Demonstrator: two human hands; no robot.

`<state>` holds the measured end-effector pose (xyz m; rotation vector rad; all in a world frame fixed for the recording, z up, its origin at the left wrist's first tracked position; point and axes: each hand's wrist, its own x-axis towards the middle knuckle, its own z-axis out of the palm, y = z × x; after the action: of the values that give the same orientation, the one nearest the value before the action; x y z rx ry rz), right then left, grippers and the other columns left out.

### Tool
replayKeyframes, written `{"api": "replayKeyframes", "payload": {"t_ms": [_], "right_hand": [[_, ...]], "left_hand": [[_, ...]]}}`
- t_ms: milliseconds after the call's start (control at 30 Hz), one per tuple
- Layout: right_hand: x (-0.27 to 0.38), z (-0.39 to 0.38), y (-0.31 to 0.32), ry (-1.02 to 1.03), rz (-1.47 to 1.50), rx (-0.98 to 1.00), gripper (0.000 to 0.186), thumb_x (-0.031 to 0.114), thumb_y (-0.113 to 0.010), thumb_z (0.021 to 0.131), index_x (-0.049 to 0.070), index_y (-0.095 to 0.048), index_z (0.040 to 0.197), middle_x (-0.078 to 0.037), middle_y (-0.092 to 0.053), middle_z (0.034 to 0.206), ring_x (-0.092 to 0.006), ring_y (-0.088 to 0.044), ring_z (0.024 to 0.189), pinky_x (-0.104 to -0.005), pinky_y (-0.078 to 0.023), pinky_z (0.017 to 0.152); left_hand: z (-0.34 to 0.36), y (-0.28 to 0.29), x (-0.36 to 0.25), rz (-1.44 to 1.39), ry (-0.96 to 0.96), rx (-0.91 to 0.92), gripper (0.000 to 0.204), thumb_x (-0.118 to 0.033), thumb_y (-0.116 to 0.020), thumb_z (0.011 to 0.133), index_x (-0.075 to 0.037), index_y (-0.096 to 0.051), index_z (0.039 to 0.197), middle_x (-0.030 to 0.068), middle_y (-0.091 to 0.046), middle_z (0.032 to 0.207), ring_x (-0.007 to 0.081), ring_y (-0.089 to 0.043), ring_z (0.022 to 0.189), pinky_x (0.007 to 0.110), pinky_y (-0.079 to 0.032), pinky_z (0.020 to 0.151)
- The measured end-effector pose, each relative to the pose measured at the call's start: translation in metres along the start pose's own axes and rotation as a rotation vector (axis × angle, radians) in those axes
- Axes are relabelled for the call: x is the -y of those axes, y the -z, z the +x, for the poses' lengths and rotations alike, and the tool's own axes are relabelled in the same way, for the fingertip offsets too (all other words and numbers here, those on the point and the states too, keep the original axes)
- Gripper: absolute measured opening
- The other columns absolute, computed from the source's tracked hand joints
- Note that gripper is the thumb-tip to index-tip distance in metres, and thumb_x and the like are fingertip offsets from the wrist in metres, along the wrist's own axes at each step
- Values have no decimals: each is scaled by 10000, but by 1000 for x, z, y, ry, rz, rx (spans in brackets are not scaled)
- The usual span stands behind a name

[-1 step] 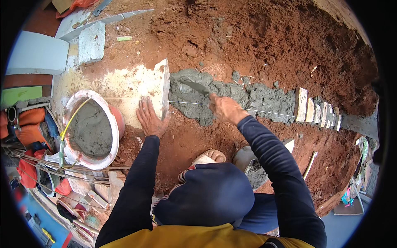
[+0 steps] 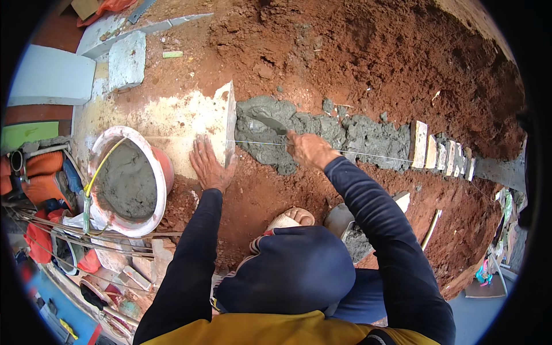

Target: The person scoops wet cement from a bucket with a trowel and spreads it along a string line on the ground. They place bricks one by one into the cement bed, tap them with a hammer to level, and continue the process along the line.

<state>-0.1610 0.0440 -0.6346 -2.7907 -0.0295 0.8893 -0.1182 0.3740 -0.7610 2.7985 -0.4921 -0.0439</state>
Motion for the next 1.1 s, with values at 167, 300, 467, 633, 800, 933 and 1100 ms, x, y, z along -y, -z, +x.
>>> {"api": "replayKeyframes", "payload": {"t_ms": [167,300,467,633,800,933,1100], "right_hand": [[9,25,-6,-9,59,-100,483,308,-388,1106,-36,-529,1414,-36,-428,600,-195,-480,509,-404,-548,536],[28,19,16,87,-167,112,485,338,-456,1079,-20,-575,1384,-160,-706,797,-306,-708,674,-440,-604,651],[-26,-104,67,-21,-90,-300,398,309,-511,1052,51,-601,1340,-113,-683,782,-275,-671,637,-460,-570,629],[-94,-382,49,-435,-52,-185,335,369,-517,1078,60,-628,1009,-104,-548,599,-278,-553,493,-457,-498,555],[-72,-510,-33,-701,-14,38,336,344,-548,1063,30,-644,990,-176,-675,704,-368,-697,647,-491,-546,606],[-59,-479,-151,-812,36,53,342,291,-491,1085,2,-641,978,-133,-671,680,-297,-693,594,-449,-546,513],[-58,-441,-233,-697,558,26,412,330,-490,1072,-42,-663,1104,-277,-727,873,-428,-745,848,-525,-591,773]], "left_hand": [[1,3,1,-9,14,34,1032,-561,-649,915,-10,-200,1665,225,-215,1720,387,-120,1614,564,-36,1305],[0,-6,7,11,-19,-16,989,-540,-626,940,-6,-212,1662,210,-203,1730,374,-121,1618,551,-42,1309],[-1,-18,20,73,-87,-85,997,-597,-600,950,6,-235,1655,218,-255,1716,349,-163,1616,530,-69,1312],[3,10,-21,75,-8,-25,1087,-551,-765,848,-37,-250,1655,199,-241,1722,392,-176,1599,526,-68,1304],[-46,39,-170,-681,-596,724,776,-410,-719,962,-38,-419,1574,233,-522,1528,383,-493,1422,492,-382,1178],[-73,30,-273,-831,-348,1758,549,-406,-577,1088,-10,-504,1461,164,-673,1239,252,-694,1167,353,-572,915],[-96,26,-305,-714,-296,1635,325,-326,-676,1049,-15,-594,1093,87,-698,954,180,-761,798,279,-591,598]]}}
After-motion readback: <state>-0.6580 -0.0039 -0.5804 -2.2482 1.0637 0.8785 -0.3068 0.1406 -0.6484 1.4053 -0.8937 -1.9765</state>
